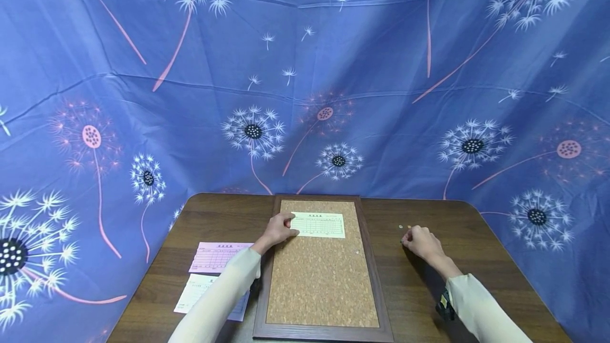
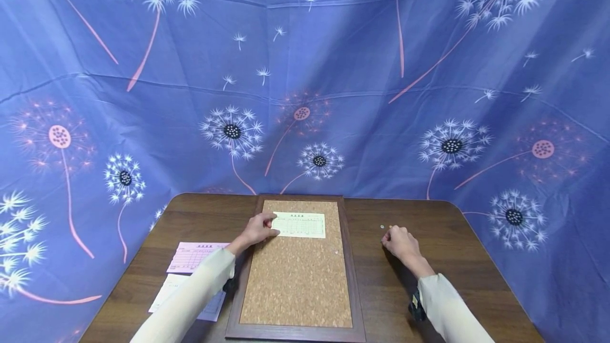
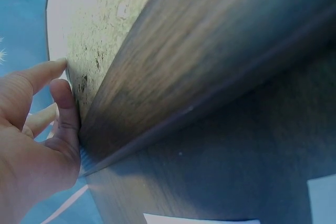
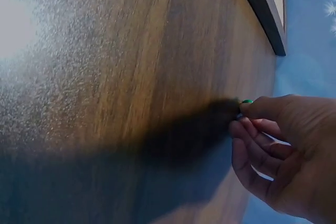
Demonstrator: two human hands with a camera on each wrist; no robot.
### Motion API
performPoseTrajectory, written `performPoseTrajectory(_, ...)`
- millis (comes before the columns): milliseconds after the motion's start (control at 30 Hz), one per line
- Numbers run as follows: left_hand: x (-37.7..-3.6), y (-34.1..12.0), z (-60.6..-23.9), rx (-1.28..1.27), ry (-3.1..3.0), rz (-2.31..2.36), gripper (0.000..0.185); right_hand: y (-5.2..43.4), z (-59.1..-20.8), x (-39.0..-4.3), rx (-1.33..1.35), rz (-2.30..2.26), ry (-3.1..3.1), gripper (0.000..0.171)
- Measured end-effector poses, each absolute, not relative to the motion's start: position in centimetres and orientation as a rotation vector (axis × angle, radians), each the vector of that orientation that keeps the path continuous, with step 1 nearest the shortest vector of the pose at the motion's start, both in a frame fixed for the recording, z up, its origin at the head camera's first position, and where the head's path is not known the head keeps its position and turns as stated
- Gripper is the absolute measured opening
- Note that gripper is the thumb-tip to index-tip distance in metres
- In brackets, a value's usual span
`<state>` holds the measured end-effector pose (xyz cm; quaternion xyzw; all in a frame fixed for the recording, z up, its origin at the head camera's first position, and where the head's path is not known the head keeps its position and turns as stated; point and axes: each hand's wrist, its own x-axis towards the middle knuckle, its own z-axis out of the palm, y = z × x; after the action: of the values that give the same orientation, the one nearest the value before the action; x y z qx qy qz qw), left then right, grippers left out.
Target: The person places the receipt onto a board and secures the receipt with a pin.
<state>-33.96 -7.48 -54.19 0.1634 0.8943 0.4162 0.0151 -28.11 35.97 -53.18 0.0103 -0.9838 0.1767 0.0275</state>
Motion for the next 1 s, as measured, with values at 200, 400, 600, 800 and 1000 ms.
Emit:
performPoseTrajectory(200, -33.8, -7.6, -54.4, 0.516, 2.787, 1.298, 0.05, 35.7, -53.3, -27.8, 0.043, 0.62, -3.028, 0.007)
performPoseTrajectory(400, -33.6, -7.6, -54.4, 0.51, 2.781, 1.306, 0.053, 36.4, -54.6, -27.4, 0.111, 0.873, -2.957, 0.007)
performPoseTrajectory(600, -33.5, -7.6, -54.2, 0.511, 2.771, 1.328, 0.054, 36.7, -55.4, -27.4, 0.093, 1.026, -2.906, 0.008)
performPoseTrajectory(800, -33.6, -7.7, -54.1, 0.518, 2.798, 1.318, 0.054, 36.2, -54.9, -27.6, 0.059, 1.11, -2.871, 0.011)
performPoseTrajectory(1000, -33.7, -7.7, -54.3, 0.564, 2.827, 1.315, 0.054, 35.4, -54.5, -27.6, 0.033, 1.193, -2.845, 0.014)
